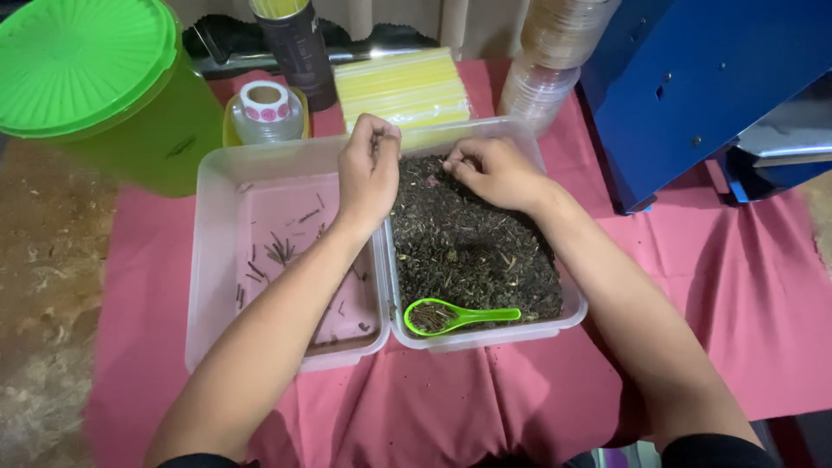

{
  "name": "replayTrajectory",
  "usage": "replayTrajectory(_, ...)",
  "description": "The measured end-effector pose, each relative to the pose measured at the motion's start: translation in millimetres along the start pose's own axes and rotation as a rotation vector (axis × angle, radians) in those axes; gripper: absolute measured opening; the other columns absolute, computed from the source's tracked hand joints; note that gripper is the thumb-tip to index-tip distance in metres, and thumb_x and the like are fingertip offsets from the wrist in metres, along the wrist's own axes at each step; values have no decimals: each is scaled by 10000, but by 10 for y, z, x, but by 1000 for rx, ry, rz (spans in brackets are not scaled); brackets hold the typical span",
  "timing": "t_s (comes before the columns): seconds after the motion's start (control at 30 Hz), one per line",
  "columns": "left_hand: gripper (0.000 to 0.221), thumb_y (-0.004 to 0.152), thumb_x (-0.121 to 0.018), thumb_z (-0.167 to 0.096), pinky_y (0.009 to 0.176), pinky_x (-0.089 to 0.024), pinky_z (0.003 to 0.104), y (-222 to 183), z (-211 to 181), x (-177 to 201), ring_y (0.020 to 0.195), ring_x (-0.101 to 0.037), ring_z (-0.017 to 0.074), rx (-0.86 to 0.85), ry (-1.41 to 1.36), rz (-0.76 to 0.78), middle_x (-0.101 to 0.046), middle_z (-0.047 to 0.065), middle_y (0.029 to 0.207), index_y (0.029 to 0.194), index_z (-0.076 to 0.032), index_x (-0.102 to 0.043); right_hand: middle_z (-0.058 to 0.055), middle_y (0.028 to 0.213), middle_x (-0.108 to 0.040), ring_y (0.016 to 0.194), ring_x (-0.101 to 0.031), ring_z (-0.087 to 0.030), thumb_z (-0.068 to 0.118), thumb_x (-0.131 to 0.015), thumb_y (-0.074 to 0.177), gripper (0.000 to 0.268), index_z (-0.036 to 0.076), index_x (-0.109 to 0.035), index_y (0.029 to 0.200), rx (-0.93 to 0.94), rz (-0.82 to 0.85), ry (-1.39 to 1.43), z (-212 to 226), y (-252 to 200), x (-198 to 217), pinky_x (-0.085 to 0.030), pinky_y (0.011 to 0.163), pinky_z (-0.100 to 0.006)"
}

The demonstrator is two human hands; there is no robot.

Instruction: Sorting dried tea leaves to remove stems and debris using hands and a scoop.

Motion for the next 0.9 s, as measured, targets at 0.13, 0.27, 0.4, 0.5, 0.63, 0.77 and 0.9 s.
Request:
replayTrajectory(0.13, 93, 974, -519, -119, 711, -492, 369, 14, 39, 0, 690, -605, 236, -19, 13, 7, -621, 88, 686, 914, -97, -586, -110, 672, -670, 733, -691, -313, 245, -678, 918, 122, 151, -753, 894, -44, 13, 1, -78, -33, -22, -507, 684, -458)
replayTrajectory(0.27, 88, 973, -538, -127, 702, -491, 385, 59, 121, 12, 690, -608, 258, -27, 42, -6, -627, 112, 688, 914, -96, -596, -92, 619, -634, 675, -660, -293, 279, -669, 891, 168, 168, -751, 795, -77, 64, 18, -155, 3, -52, -500, 659, -427)
replayTrajectory(0.4, 94, 974, -533, -123, 707, -494, 356, 49, 168, 9, 689, -601, 223, -7, 30, -8, -629, 82, 685, 908, -110, -598, -72, 601, -593, 634, -621, -249, 282, -683, 879, 153, 159, -733, 802, -35, 82, 48, -24, -44, -8, -491, 632, -390)
replayTrajectory(0.5, 95, 970, -535, -122, 705, -502, 360, 46, 144, 23, 685, -615, 240, -3, 46, -8, -638, 81, 683, 905, -112, -603, -114, 651, -630, 682, -649, -288, 256, -661, 894, 154, 135, -743, 844, -9, 96, 57, -37, -13, -32, -508, 660, -419)
replayTrajectory(0.63, 102, 977, -532, -124, 710, -497, 349, 61, 170, 29, 695, -598, 212, 22, 18, -21, -629, 68, 687, 906, -111, -605, -164, 709, -652, 748, -671, -346, 267, -647, 923, 191, 113, -751, 879, 5, 77, 75, -24, 21, -13, -517, 701, -453)
replayTrajectory(0.77, 92, 956, -537, -113, 685, -484, 343, 49, 167, 8, 674, -580, 211, -3, -1, -15, -613, 80, 673, 893, -107, -603, -183, 847, -696, 901, -697, -378, 176, -642, 933, 121, 111, -745, 939, 126, 2, 124, -90, 16, -15, -532, 801, -460)
replayTrajectory(0.9, 95, 955, -550, -121, 671, -490, 353, 49, 128, 27, 660, -587, 222, -7, 24, -28, -623, 85, 665, 877, -112, -604, -158, 882, -711, 935, -701, -362, 132, -663, 949, 73, 92, -723, 939, 188, -38, 170, -92, 6, -4, -537, 835, -445)
Point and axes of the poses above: each hand's wrist, its own y-axis towards the middle knuckle, its own x-axis out of the back of the hand, z = x × y, the point moved 7 cm from there along y, towards the middle knuckle
